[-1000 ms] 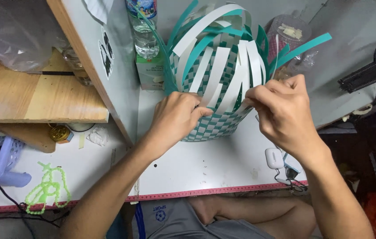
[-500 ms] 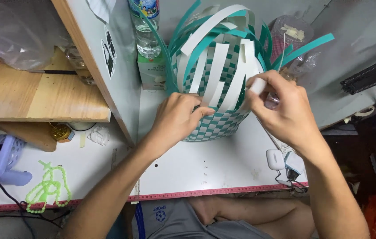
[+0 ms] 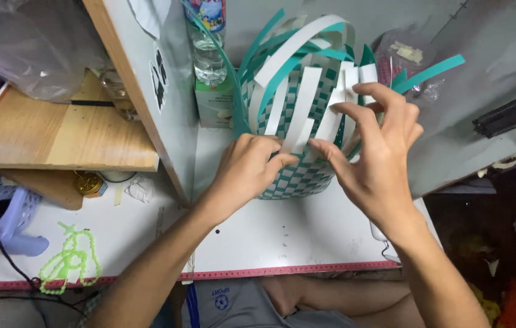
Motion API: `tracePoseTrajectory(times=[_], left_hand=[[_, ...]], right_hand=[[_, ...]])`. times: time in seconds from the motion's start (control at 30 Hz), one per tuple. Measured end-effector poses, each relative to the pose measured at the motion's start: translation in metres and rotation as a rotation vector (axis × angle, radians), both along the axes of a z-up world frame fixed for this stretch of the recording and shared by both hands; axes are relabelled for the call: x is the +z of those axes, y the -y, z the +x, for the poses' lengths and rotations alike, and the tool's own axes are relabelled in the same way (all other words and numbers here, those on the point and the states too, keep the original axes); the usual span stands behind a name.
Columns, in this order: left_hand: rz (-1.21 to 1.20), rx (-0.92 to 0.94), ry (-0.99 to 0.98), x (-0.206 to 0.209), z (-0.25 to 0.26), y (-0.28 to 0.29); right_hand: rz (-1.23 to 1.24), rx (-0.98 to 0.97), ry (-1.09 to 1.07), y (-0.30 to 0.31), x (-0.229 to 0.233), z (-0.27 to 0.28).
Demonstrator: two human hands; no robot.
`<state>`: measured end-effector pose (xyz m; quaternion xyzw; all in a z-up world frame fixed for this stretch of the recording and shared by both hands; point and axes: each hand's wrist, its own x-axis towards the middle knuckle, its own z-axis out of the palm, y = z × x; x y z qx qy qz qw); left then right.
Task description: Weaving a basket using teal and white plastic strips on a workbench.
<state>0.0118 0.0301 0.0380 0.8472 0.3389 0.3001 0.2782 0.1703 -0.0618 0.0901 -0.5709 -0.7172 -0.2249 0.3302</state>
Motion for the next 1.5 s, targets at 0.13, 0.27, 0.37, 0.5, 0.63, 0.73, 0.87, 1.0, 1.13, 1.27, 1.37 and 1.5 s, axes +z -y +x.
tracePoseTrajectory(times=[0.13,0.27,0.37,0.5,0.63,0.73,0.87,1.0,1.13,1.27,1.37,1.5], left_hand=[[0.014,0.037,-0.065,-0.012,-0.001,-0.005],[0.035,0.042,-0.009,-0.012,0.001,0.008],[0.224,0.05,0.049,-0.026,0.009,0.027],[0.311,0.075,0.219,-0.03,0.013,0.031],[0.396,0.071,0.278,-0.037,0.019,0.031],[0.524,-0.002,0.491,-0.044,0.008,0.03],[0.621,0.159,0.858,-0.049,-0.022,0.021],[0.637,0.196,0.586,-0.027,-0.035,-0.019],[0.612,-0.003,0.298,-0.028,-0.033,-0.035],[0.562,0.007,0.275,-0.026,-0.029,-0.027],[0.592,0.038,0.279,-0.017,-0.024,-0.012],[0.61,0.057,0.286,-0.019,-0.01,-0.011]], right_hand=[[0.096,0.009,0.12,0.003,0.0,-0.015],[-0.047,0.089,0.042,0.002,0.004,-0.028],[-0.137,0.063,-0.242,0.001,-0.001,-0.03],[-0.192,0.054,-0.369,0.004,0.0,-0.025],[-0.235,0.077,-0.263,0.0,-0.01,-0.007],[-0.226,0.117,-0.226,-0.005,-0.009,0.005],[-0.25,0.178,-0.295,-0.009,-0.01,0.018],[-0.308,0.248,-0.352,-0.011,-0.013,0.033],[-0.297,0.294,-0.36,-0.014,-0.014,0.052],[-0.268,0.269,-0.372,-0.013,-0.017,0.072],[-0.219,0.242,-0.335,-0.01,-0.018,0.079],[-0.202,0.144,-0.295,-0.004,-0.02,0.078]])
